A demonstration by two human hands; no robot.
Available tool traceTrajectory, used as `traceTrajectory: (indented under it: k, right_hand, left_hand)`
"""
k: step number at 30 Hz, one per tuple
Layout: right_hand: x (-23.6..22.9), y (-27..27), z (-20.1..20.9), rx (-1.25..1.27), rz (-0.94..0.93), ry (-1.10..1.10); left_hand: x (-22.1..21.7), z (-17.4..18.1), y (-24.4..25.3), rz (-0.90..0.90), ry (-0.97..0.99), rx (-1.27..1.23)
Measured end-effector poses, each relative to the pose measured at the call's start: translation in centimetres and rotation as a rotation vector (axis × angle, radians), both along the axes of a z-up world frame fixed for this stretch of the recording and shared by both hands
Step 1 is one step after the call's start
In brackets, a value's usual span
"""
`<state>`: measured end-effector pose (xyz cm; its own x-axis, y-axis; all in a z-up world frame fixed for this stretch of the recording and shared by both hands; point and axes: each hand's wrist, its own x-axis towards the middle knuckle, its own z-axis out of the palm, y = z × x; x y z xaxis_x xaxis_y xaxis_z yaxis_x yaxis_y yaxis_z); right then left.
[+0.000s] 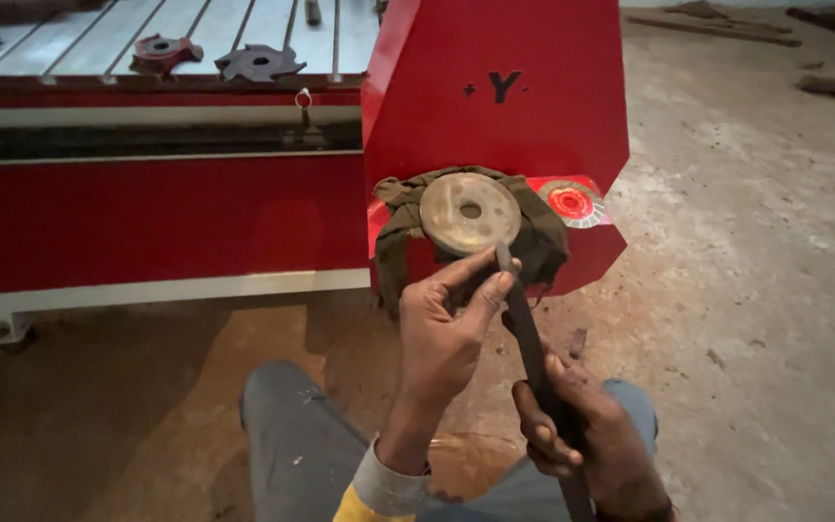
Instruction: The person cleans a circular metal machine part using a cloth and a thin metal tool, wiping the surface and clearing debris from the center hole and edges.
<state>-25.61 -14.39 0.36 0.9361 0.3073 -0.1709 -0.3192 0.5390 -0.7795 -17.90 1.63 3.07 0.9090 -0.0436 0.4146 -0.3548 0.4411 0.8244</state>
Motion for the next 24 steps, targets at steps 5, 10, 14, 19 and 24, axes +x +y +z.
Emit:
traceTrajectory:
  k: [5,10,14,19,24]
  right_hand:
    - [0.2,-0.9,-1.4,-0.099,-0.126,0.073]
    - [1.1,-2.7,-4.2,-0.031,-0.175,0.046]
    - [1.5,-3.5,-5.8,0.043,-0.178,-0.002]
    - [1.2,-3.8,-6.2,0.021,-0.184,-0.001]
    - [1.5,-3.5,-6.9,0.013,-0.174,0.024]
  left_hand:
    - [1.1,-3.2,0.0,0.185,-0.007,0.165]
    - [8.3,-12.7,3.1,0.788,0.081,0.381]
    - [11.0,-17.8,3.4,0.670,0.307,0.339]
    - [11.5,-19.4,3.8,0.766,0.231,0.353]
    - [10.3,-21.0,4.4,0.828,0.322,0.641]
